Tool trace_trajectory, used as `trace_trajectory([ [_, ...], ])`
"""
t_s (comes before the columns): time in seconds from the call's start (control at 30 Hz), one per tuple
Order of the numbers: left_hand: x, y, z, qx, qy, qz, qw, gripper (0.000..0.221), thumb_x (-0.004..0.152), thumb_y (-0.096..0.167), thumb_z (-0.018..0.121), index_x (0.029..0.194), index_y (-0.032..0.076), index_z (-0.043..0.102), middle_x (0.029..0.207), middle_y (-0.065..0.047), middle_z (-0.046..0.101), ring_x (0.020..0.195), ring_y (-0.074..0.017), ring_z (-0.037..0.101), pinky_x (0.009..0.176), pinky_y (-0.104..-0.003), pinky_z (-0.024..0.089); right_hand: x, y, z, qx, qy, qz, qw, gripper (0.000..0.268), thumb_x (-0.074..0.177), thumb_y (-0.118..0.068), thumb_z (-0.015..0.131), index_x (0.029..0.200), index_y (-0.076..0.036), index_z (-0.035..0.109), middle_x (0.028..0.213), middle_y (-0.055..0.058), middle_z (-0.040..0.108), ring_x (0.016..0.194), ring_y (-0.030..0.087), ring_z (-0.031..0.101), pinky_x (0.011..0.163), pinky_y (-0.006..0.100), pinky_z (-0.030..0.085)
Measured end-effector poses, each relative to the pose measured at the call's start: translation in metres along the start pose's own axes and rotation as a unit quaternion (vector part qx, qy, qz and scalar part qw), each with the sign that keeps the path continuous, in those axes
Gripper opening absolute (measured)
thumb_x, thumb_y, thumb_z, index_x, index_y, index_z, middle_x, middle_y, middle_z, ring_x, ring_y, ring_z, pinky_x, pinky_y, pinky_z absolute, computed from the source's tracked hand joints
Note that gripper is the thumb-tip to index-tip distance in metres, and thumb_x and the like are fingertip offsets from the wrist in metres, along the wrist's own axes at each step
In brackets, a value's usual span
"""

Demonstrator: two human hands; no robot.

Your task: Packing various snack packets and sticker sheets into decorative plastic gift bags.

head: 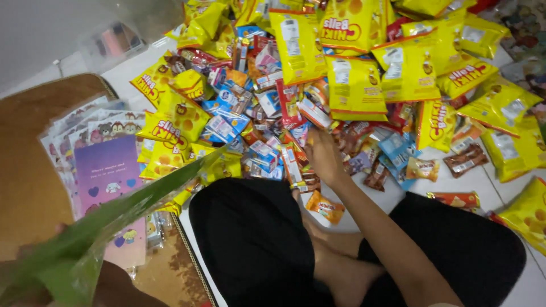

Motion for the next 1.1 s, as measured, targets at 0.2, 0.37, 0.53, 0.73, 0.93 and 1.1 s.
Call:
trace_trajectory([
  [0.2,0.105,-0.08,-0.106,-0.256,-0.155,-0.083,0.951,0.08,0.087,0.024,0.039,0.166,0.03,0.034,0.174,0.005,0.031,0.144,-0.0248,0.029,0.134,-0.068,0.015,0.038,-0.001,0.028,-0.069,0.057,0.054,0.995,0.066,0.095,-0.057,0.068,0.114,0.006,0.066,0.098,0.022,0.071,0.094,0.043,0.066,0.089,0.054,0.049],
  [0.37,0.162,-0.128,-0.12,-0.29,-0.575,-0.018,0.765,0.06,0.109,0.047,0.038,0.163,0.023,0.05,0.159,0.005,0.053,0.13,-0.0278,0.053,0.124,-0.075,0.018,0.051,0.013,0.044,0.028,0.021,0.192,0.981,0.059,0.075,-0.057,0.088,0.085,-0.009,0.056,0.064,0.006,0.064,0.057,0.026,0.066,0.048,0.045,0.047],
  [0.53,0.066,-0.058,-0.016,0.064,-0.394,0.079,0.914,0.016,0.103,0.019,0.054,0.115,0.025,0.046,0.084,-0.007,0.047,0.081,-0.0274,0.058,0.097,-0.059,0.064,0.03,0.022,0.004,0.198,-0.041,0.21,0.956,0.066,0.078,-0.032,0.085,0.134,-0.01,0.06,0.115,0.011,0.068,0.097,0.024,0.066,0.075,0.039,0.051],
  [0.73,-0.005,-0.03,0.065,0.019,-0.391,0.078,0.917,0.008,0.105,0.026,0.058,0.106,0.018,0.057,0.072,-0.006,0.053,0.079,-0.0225,0.063,0.092,-0.047,0.069,-0.024,0.049,-0.104,0.258,-0.014,0.152,0.954,0.053,0.082,-0.025,0.082,0.128,-0.014,0.057,0.121,0.006,0.067,0.105,0.019,0.066,0.085,0.036,0.051],
  [0.93,-0.07,-0.015,0.126,0.001,-0.526,0.051,0.849,0.034,0.089,0.022,0.078,0.114,0.02,0.055,0.089,0.0,0.059,0.087,-0.0172,0.062,0.092,-0.043,0.064,-0.105,0.021,-0.303,0.424,0.104,0.034,0.899,0.044,0.085,-0.002,0.078,0.123,-0.014,0.058,0.123,0.007,0.07,0.103,0.024,0.075,0.086,0.034,0.063],
  [1.1,-0.133,-0.03,0.148,-0.002,-0.558,-0.076,0.826,0.047,0.08,0.011,0.085,0.117,0.009,0.057,0.1,-0.009,0.066,0.095,-0.0249,0.073,0.086,-0.031,0.06,-0.187,-0.001,-0.418,0.396,0.267,-0.053,0.877,0.056,0.086,0.003,0.074,0.133,-0.012,0.047,0.126,0.004,0.062,0.109,0.015,0.066,0.093,0.026,0.057],
])
Point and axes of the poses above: each hand's wrist, its own x-axis towards the middle knuckle, its own z-axis out of the palm, y = z × x, the point moved 1 cm from there along x, towards the middle knuckle
